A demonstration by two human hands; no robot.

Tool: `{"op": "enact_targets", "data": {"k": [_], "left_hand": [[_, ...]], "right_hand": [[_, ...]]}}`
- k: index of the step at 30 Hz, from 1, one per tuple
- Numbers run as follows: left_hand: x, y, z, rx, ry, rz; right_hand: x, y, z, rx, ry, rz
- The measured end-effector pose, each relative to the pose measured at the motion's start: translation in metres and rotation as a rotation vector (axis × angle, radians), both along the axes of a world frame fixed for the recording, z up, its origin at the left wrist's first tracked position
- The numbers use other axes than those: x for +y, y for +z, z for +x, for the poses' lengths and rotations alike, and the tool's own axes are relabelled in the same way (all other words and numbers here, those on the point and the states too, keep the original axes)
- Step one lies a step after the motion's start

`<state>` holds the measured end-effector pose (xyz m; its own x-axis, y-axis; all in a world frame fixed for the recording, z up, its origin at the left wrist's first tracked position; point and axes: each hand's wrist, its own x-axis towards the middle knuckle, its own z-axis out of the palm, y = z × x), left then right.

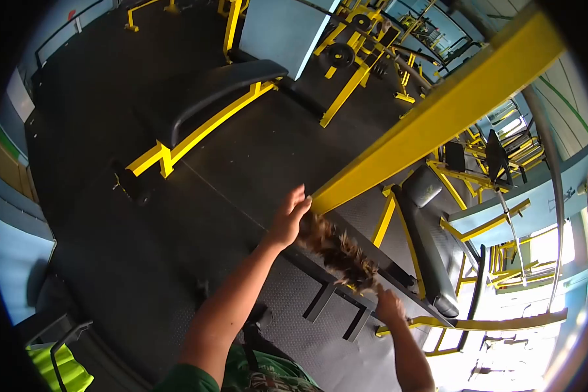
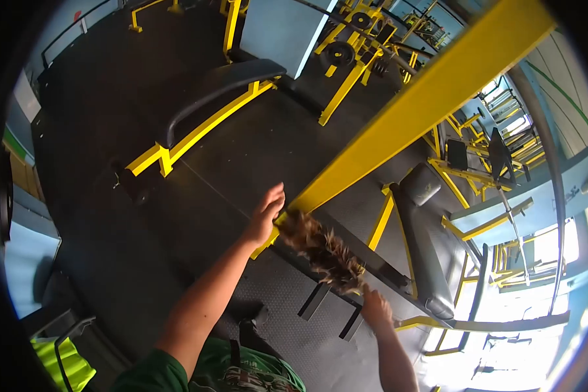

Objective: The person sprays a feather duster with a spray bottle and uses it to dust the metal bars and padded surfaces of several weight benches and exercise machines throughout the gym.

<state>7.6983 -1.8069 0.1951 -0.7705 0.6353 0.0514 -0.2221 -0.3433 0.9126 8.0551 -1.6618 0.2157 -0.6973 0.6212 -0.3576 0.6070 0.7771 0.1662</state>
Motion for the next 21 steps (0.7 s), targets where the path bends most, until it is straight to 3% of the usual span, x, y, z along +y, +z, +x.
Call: {"op": "enact_targets", "data": {"k": [2, 4, 6, 7, 10, 12, 16, 18, 21], "left_hand": [[-0.006, -0.047, -0.008, -0.084, -0.201, -0.187], [-0.006, -0.080, -0.014, -0.035, -0.186, -0.237], [-0.006, -0.097, -0.022, -0.148, -0.303, -0.271], [-0.007, -0.096, -0.025, -0.156, -0.321, -0.235], [-0.010, -0.115, -0.044, -0.137, -0.400, -0.221], [-0.026, -0.109, -0.065, -0.149, -0.428, -0.230], [-0.062, -0.059, -0.120, -0.135, -0.382, -0.227], [-0.062, -0.031, -0.131, -0.062, -0.413, -0.172], [-0.053, 0.003, -0.140, 0.030, -0.497, -0.063]], "right_hand": [[-0.014, -0.014, 0.001, 0.113, -0.012, 0.000], [-0.027, -0.030, -0.004, 0.227, -0.048, 0.007], [-0.039, -0.050, -0.006, 0.543, -0.039, 0.093], [-0.049, -0.052, -0.013, 0.422, -0.081, 0.136], [-0.096, -0.044, -0.048, 0.094, -0.324, -0.057], [-0.130, -0.059, -0.051, 0.292, -0.365, -0.134], [-0.201, 0.034, -0.134, 0.787, -0.343, -0.031], [-0.217, 0.098, -0.168, 0.879, -0.325, 0.094], [-0.220, 0.174, -0.203, 1.156, -0.517, 0.076]]}}
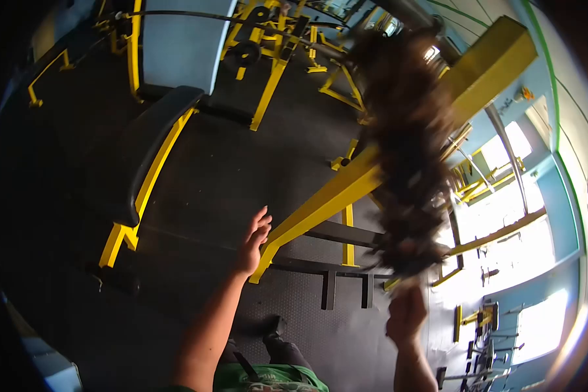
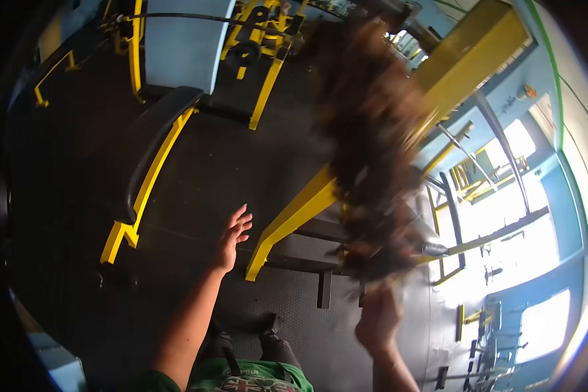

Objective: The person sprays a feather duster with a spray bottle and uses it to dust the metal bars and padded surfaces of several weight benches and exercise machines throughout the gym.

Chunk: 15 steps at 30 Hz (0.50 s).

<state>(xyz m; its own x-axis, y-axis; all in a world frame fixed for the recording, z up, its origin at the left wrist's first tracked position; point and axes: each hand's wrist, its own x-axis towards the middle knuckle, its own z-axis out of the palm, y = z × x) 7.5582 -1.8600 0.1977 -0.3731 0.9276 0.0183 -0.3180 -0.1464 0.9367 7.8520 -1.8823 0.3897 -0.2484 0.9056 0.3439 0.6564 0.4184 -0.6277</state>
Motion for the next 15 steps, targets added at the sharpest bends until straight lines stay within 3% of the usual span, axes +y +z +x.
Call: {"op": "enact_targets", "data": {"k": [3, 4, 5, 8, 12, 15], "left_hand": [[0.011, 0.023, 0.007, 0.020, -0.083, 0.095], [0.014, 0.024, 0.010, -0.012, -0.097, 0.113], [0.017, 0.027, 0.012, -0.044, -0.105, 0.133], [0.017, 0.025, 0.010, -0.002, -0.114, 0.139], [0.027, 0.018, 0.007, -0.031, -0.153, 0.114], [0.035, 0.020, 0.010, -0.068, -0.186, 0.102]], "right_hand": [[0.007, 0.058, -0.044, 0.284, -0.024, -0.132], [0.011, 0.044, -0.038, 0.448, 0.063, -0.219], [0.009, 0.029, -0.039, 0.402, 0.032, -0.164], [-0.009, 0.013, -0.041, 0.401, -0.046, -0.528], [-0.008, 0.040, -0.058, 0.640, -0.063, -0.394], [-0.001, 0.044, -0.069, 0.593, -0.070, -0.398]]}}
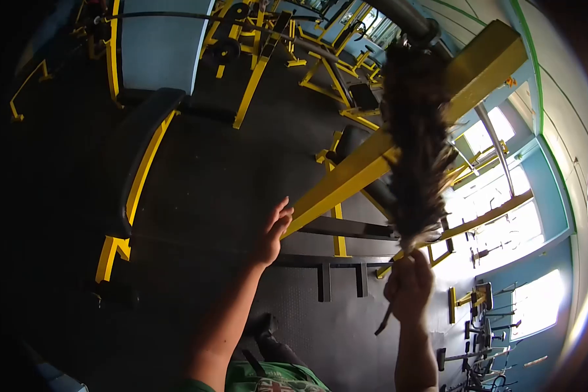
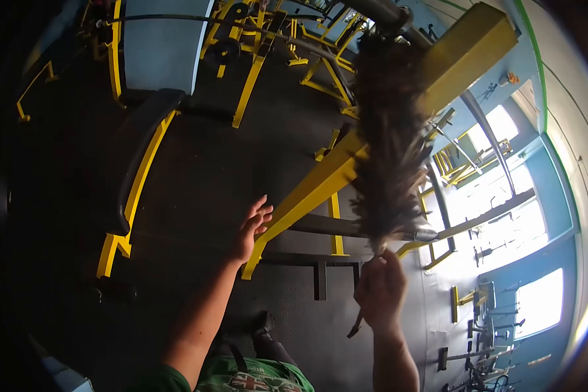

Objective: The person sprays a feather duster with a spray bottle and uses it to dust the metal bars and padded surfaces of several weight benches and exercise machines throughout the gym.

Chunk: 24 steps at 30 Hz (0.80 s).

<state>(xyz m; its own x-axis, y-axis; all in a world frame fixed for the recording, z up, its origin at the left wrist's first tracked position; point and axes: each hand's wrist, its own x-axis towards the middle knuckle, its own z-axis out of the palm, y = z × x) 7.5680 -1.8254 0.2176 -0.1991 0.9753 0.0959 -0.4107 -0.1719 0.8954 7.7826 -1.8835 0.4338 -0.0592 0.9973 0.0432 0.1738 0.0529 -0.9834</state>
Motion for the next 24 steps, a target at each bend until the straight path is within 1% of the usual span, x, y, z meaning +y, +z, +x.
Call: {"op": "enact_targets", "data": {"k": [1, 2, 4, 6, 7, 8, 9, 10, 12, 13, 14, 16, 17, 18, 19, 20, 21, 22, 23, 24], "left_hand": [[0.003, 0.000, 0.003, -0.014, 0.001, -0.001], [0.004, -0.002, 0.006, -0.032, 0.012, -0.005], [0.002, -0.018, 0.010, -0.064, 0.014, -0.045], [-0.001, -0.050, 0.023, -0.031, -0.027, -0.063], [-0.001, -0.076, 0.038, -0.035, -0.034, -0.070], [-0.011, -0.084, 0.047, 0.106, -0.035, -0.062], [-0.017, -0.094, 0.055, 0.035, -0.058, -0.042], [-0.023, -0.100, 0.061, -0.037, -0.084, -0.022], [-0.033, -0.103, 0.064, -0.035, -0.063, -0.095], [-0.036, -0.106, 0.066, -0.027, -0.038, -0.140], [-0.036, -0.110, 0.068, -0.032, -0.038, -0.159], [-0.034, -0.122, 0.070, -0.108, -0.076, -0.302], [-0.031, -0.135, 0.074, -0.110, -0.068, -0.319], [-0.026, -0.149, 0.075, 0.006, -0.061, -0.314], [-0.025, -0.164, 0.078, 0.119, -0.065, -0.313], [-0.026, -0.179, 0.082, 0.122, -0.072, -0.336], [-0.026, -0.195, 0.084, 0.141, -0.030, -0.328], [-0.027, -0.213, 0.085, 0.160, 0.010, -0.320], [-0.025, -0.212, 0.072, 0.034, -0.093, -0.254], [-0.028, -0.230, 0.075, 0.026, -0.100, -0.282]], "right_hand": [[0.000, -0.029, 0.008, -0.055, 0.000, -0.021], [0.000, -0.073, 0.024, -0.114, 0.009, -0.045], [-0.003, -0.163, 0.036, -0.647, 0.082, 0.098], [-0.005, -0.207, 0.031, -0.621, 0.102, -0.437], [-0.006, -0.211, 0.024, -0.626, 0.119, -0.457], [-0.004, -0.211, 0.015, -0.631, 0.139, -0.424], [-0.004, -0.212, 0.006, -0.634, 0.156, -0.398], [-0.005, -0.215, -0.001, -0.637, 0.167, -0.427], [-0.005, -0.223, -0.015, -0.731, -0.002, 0.051], [-0.004, -0.235, -0.018, -0.749, -0.059, 0.103], [-0.004, -0.250, -0.018, -0.755, -0.052, 0.086], [-0.001, -0.291, -0.012, -0.802, -0.073, -0.015], [0.000, -0.316, -0.004, -0.880, 0.026, -0.100], [0.006, -0.341, 0.004, -0.876, 0.038, -0.113], [0.007, -0.352, 0.001, -0.922, 0.131, -0.159], [0.005, -0.364, -0.001, -0.965, 0.225, -0.207], [0.006, -0.373, -0.001, -0.908, 0.178, -0.247], [0.011, -0.386, -0.008, -0.902, 0.186, -0.268], [0.012, -0.400, -0.010, -0.788, 0.071, -0.186], [0.013, -0.414, -0.011, -0.679, -0.044, -0.105]]}}
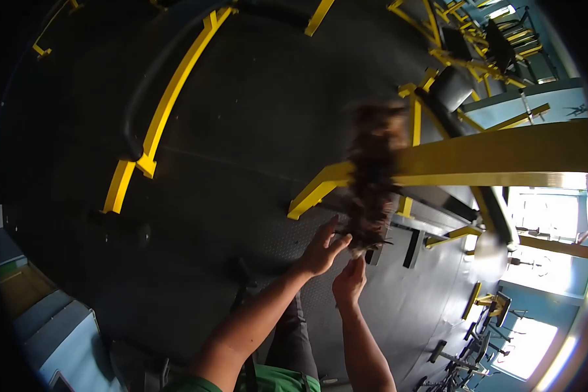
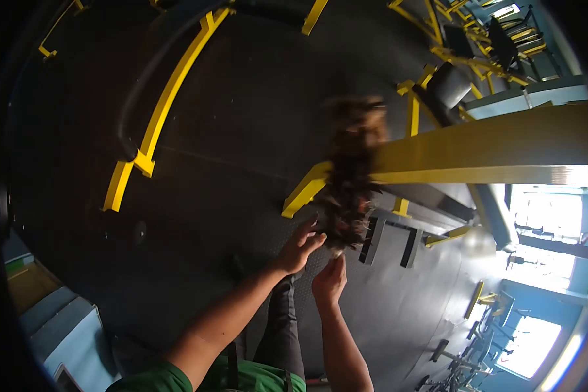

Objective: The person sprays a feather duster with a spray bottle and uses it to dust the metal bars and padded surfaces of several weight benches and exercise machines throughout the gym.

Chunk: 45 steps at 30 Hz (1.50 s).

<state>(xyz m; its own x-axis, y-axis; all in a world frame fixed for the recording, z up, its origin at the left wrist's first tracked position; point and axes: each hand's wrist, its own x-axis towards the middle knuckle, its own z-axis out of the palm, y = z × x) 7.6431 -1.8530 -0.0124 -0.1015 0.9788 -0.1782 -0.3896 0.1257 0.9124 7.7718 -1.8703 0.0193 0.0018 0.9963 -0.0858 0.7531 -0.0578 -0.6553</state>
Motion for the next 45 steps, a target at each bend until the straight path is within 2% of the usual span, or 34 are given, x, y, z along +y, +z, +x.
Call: {"op": "enact_targets", "data": {"k": [1, 2, 4, 6, 8, 9, 12, 13, 14, 16, 18, 20, 21, 23, 25, 27, 28, 29, 30, 32, 35, 37, 39, 42, 45], "left_hand": [[-0.003, -0.019, 0.008, -0.016, 0.040, -0.069], [-0.006, -0.034, 0.012, -0.029, 0.083, -0.134], [-0.010, -0.069, 0.016, -0.017, 0.037, -0.160], [-0.017, -0.104, 0.026, 0.072, 0.083, -0.296], [-0.024, -0.106, 0.015, 0.089, 0.002, -0.374], [-0.027, -0.109, 0.014, 0.022, 0.036, -0.420], [-0.038, -0.137, 0.017, -0.083, 0.107, -0.476], [-0.043, -0.148, 0.020, -0.036, 0.116, -0.464], [-0.047, -0.158, 0.022, 0.013, 0.124, -0.451], [-0.058, -0.176, 0.029, -0.001, 0.127, -0.441], [-0.064, -0.190, 0.034, -0.040, 0.149, -0.500], [-0.069, -0.201, 0.039, -0.037, 0.190, -0.521], [-0.072, -0.206, 0.043, -0.003, 0.201, -0.551], [-0.078, -0.212, 0.056, 0.046, 0.239, -0.548], [-0.084, -0.201, 0.066, 0.014, 0.247, -0.567], [-0.083, -0.171, 0.076, -0.092, 0.292, -0.605], [-0.090, -0.172, 0.081, -0.050, 0.278, -0.643], [-0.090, -0.159, 0.085, -0.071, 0.318, -0.647], [-0.089, -0.145, 0.088, -0.088, 0.355, -0.649], [-0.088, -0.132, 0.092, -0.042, 0.374, -0.662], [-0.060, -0.100, 0.103, 0.007, 0.343, -0.654], [-0.039, -0.080, 0.105, 0.072, 0.279, -0.597], [-0.024, -0.069, 0.103, 0.132, 0.225, -0.582], [-0.016, -0.055, 0.098, 0.232, 0.155, -0.583], [-0.019, -0.049, 0.092, 0.302, 0.131, -0.636]], "right_hand": [[0.001, -0.015, -0.002, -0.002, 0.031, 0.107], [0.001, -0.034, 0.003, -0.010, 0.030, 0.081], [0.001, -0.068, 0.007, -0.243, 0.151, -0.263], [0.002, -0.086, 0.007, -0.256, 0.203, -0.357], [0.003, -0.095, 0.001, -0.138, 0.107, -0.302], [0.000, -0.117, 0.007, -0.115, 0.100, -0.085], [-0.003, -0.169, 0.014, -0.142, 0.129, -0.025], [0.001, -0.170, 0.009, -0.199, 0.107, -0.406], [0.002, -0.182, 0.011, -0.193, 0.114, -0.414], [-0.001, -0.205, 0.016, -0.439, 0.295, -0.680], [-0.010, -0.221, 0.015, -0.407, 0.268, -0.668], [-0.015, -0.230, 0.014, -0.286, 0.209, -0.409], [-0.018, -0.240, 0.018, -0.291, 0.210, -0.422], [-0.017, -0.248, 0.031, -0.303, 0.252, -0.661], [-0.020, -0.239, 0.050, -0.331, 0.319, -0.915], [-0.039, -0.228, 0.086, -0.301, 0.357, -0.889], [-0.056, -0.228, 0.111, -0.262, 0.391, -0.836], [-0.071, -0.209, 0.127, -0.222, 0.313, -0.689], [-0.069, -0.157, 0.126, -0.136, 0.151, -0.674], [-0.078, -0.109, 0.136, 0.004, -0.011, -0.506], [-0.061, -0.094, 0.127, 0.224, -0.106, -0.418], [-0.030, -0.101, 0.097, 0.281, -0.086, -0.411], [-0.018, -0.137, 0.074, 0.304, -0.113, -0.400], [-0.024, -0.186, 0.065, 0.268, -0.172, -0.637], [-0.018, -0.174, 0.071, 0.303, -0.257, -0.642]]}}
